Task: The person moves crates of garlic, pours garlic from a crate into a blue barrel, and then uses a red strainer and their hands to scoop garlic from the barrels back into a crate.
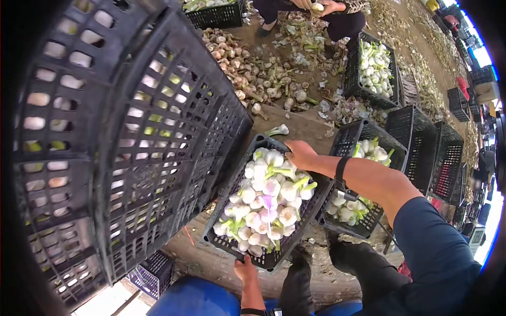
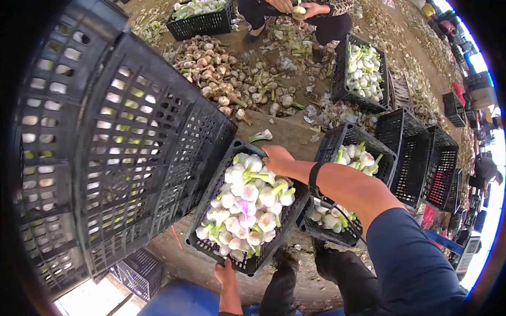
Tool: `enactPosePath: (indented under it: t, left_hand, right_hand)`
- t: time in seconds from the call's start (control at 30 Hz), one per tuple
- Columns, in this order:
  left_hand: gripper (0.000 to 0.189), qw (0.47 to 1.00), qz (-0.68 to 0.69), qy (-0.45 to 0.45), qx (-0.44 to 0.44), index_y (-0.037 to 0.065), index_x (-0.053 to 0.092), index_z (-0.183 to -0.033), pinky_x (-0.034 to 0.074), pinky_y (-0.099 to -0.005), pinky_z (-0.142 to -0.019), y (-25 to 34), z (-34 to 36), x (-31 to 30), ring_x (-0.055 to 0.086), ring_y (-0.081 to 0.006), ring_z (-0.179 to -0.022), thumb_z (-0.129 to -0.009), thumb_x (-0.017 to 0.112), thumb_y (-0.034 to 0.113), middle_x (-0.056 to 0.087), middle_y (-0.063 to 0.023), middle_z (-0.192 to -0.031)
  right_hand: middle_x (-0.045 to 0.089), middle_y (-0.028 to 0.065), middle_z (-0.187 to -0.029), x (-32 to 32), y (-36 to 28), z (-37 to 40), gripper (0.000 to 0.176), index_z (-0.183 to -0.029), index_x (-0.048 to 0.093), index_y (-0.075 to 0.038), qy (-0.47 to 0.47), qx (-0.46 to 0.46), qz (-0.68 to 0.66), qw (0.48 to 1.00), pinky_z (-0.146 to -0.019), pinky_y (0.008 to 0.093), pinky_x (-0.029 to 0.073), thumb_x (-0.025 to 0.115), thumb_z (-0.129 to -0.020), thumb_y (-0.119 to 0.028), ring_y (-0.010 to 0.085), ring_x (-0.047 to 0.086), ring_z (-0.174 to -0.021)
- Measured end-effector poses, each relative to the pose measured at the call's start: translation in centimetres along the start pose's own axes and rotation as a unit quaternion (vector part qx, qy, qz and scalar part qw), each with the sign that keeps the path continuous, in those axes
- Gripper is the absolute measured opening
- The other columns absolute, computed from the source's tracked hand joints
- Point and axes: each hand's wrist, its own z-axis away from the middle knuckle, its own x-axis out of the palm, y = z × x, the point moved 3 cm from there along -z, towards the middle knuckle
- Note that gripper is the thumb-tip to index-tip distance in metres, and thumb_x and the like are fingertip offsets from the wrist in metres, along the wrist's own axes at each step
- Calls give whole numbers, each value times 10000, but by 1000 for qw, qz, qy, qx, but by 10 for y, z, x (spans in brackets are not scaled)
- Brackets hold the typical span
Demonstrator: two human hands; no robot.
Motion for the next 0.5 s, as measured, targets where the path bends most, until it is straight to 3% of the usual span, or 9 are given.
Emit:
enactPosePath:
  t: [0.13, 0.2, 0.23, 0.27, 0.33, 0.4, 0.47, 0.5]
  left_hand:
    - [233, 999, 33, -24, -15, -64, 605, -924, 477, -397, -622, -13, -33, 50, 625, -233, -685, -869, 662, 154, 679, -147, -818]
    - [220, 992, 92, -22, -86, -60, 604, -937, 487, -388, -619, -18, -35, 65, 603, -212, -662, -867, 667, 138, 675, -137, -823]
    - [188, 989, 96, -11, -115, -52, 603, -923, 486, -378, -612, -13, -33, 66, 588, -192, -653, -861, 666, 114, 660, -119, -805]
    - [188, 989, 90, -13, -115, -52, 603, -923, 486, -378, -612, -4, -31, 66, 588, -192, -653, -861, 666, 114, 660, -119, -805]
    - [181, 972, 206, -27, -109, -54, 596, -918, 476, -387, -605, 10, -27, 67, 592, -194, -671, -859, 658, 106, 647, -109, -802]
    - [188, 972, 203, -20, -116, -54, 593, -915, 453, -367, -546, 6, -40, 73, 581, -179, -648, -859, 653, 115, 637, -105, -809]
    - [220, 984, 170, 0, -46, -64, 588, -935, 451, -360, -517, 9, -48, 70, 572, -173, -631, -862, 653, 132, 639, -121, -831]
    - [253, 986, 150, -34, -59, -74, 575, -955, 456, -365, -527, 27, -51, 66, 572, -175, -638, -872, 650, 153, 642, -136, -847]
  right_hand:
    - [632, 218, -1063, 2, 26, -24, 324, -1184, 576, -50, -5, 15, 3, 1000, -856, 517, 464, 588, -867, -117, 427, 581, -1025]
    - [638, 215, -1053, -1, 22, -28, 316, -1183, 583, -56, 20, 5, 28, 999, -864, 508, 467, 579, -872, -115, 418, 589, -1019]
    - [642, 216, -1043, -6, 14, -34, 305, -1173, 586, -54, -12, 12, 18, 1000, -865, 501, 474, 568, -875, -114, 411, 597, -1015]
    - [647, 217, -1032, -8, 9, -42, 294, -1163, 589, -53, -42, 16, 5, 999, -866, 495, 480, 557, -878, -112, 405, 604, -1010]
    - [651, 215, -1018, -6, 7, -54, 287, -1157, 589, -53, -30, -2, 20, 999, -861, 492, 485, 555, -878, -115, 400, 610, -1001]
    - [654, 214, -1004, -11, 7, -63, 280, -1150, 589, -54, -17, -14, 35, 999, -857, 489, 491, 552, -879, -118, 395, 617, -991]
    - [655, 209, -1000, -21, 6, -59, 276, -1146, 588, -63, -26, 86, -68, 994, -859, 488, 489, 563, -879, -127, 390, 616, -1001]
    - [656, 207, -1013, -30, -3, -57, 279, -1151, 584, -62, -63, 153, -141, 976, -843, 485, 497, 567, -884, -141, 386, 623, -995]
